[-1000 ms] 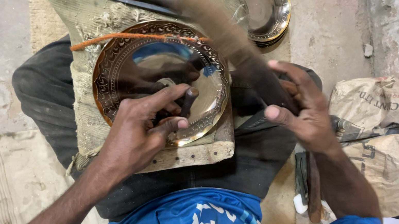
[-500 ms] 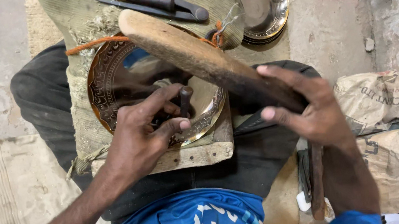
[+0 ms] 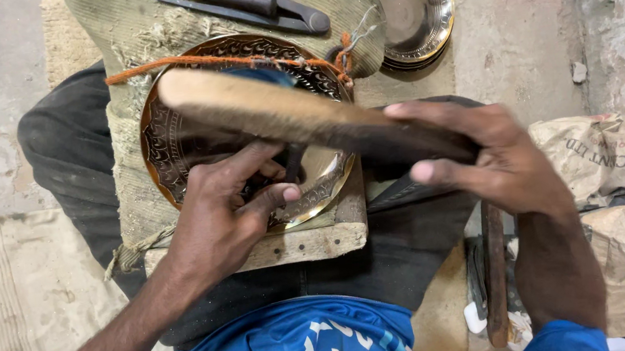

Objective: The person sits cross-legged and uses a hammer and a small metal punch to emboss a decorative pattern into a brass plate. The plate is held steady with the left hand while the right hand repeatedly strikes the punch to create indentations along the rim.

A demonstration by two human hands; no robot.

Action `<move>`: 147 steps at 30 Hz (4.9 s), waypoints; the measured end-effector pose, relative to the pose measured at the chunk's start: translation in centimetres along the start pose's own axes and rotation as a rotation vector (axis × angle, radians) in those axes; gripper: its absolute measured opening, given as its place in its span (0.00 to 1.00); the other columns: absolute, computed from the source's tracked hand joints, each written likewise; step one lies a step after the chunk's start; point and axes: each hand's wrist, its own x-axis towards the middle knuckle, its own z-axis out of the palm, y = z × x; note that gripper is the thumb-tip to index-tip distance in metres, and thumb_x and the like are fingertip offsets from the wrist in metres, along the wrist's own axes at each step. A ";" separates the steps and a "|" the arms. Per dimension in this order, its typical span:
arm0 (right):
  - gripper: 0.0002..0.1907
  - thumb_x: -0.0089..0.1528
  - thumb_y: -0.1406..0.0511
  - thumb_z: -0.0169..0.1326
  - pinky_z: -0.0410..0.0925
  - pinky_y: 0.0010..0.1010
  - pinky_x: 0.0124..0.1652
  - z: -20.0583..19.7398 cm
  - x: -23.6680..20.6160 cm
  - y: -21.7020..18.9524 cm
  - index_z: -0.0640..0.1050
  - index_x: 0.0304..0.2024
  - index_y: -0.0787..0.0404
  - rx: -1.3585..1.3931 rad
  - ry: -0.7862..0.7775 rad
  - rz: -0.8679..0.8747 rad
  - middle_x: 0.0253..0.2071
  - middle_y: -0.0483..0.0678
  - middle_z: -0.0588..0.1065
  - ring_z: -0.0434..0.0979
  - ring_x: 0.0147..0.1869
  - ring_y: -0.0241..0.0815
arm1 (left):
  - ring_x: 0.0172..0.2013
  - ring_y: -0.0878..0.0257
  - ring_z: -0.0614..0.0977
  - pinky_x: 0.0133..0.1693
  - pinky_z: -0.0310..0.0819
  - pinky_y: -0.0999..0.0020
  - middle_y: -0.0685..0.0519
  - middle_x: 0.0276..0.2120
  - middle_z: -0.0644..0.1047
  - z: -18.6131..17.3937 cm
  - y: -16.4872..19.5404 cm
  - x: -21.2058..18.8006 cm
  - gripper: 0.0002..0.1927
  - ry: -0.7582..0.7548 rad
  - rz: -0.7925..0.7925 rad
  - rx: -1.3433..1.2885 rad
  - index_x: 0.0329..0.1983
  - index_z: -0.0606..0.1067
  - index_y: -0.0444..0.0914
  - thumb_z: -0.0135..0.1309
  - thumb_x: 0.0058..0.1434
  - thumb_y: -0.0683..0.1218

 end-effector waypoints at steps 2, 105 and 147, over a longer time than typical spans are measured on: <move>0.30 0.65 0.63 0.63 0.73 0.37 0.66 0.3 -0.4 0.0 0.71 0.69 0.56 0.042 0.157 0.018 0.62 0.54 0.77 0.80 0.64 0.44 | 0.33 0.64 0.87 0.34 0.80 0.66 0.49 0.34 0.86 0.0 0.1 0.0 0.27 -0.001 0.001 -0.038 0.59 0.75 0.37 0.65 0.55 0.42; 0.35 0.60 0.61 0.64 0.68 0.27 0.37 1.9 -3.2 0.8 0.69 0.69 0.54 -0.022 0.092 0.241 0.38 0.47 0.78 0.73 0.35 0.34 | 0.39 0.60 0.87 0.40 0.83 0.63 0.48 0.43 0.84 0.5 0.3 -1.0 0.25 0.036 0.062 0.063 0.58 0.76 0.37 0.64 0.56 0.42; 0.33 0.63 0.60 0.64 0.70 0.28 0.43 -2.1 -0.7 0.8 0.71 0.70 0.56 -0.049 0.174 0.103 0.43 0.49 0.81 0.79 0.42 0.37 | 0.35 0.64 0.87 0.35 0.81 0.66 0.48 0.35 0.85 1.8 0.3 -0.8 0.26 0.112 0.042 -0.061 0.60 0.75 0.37 0.64 0.57 0.42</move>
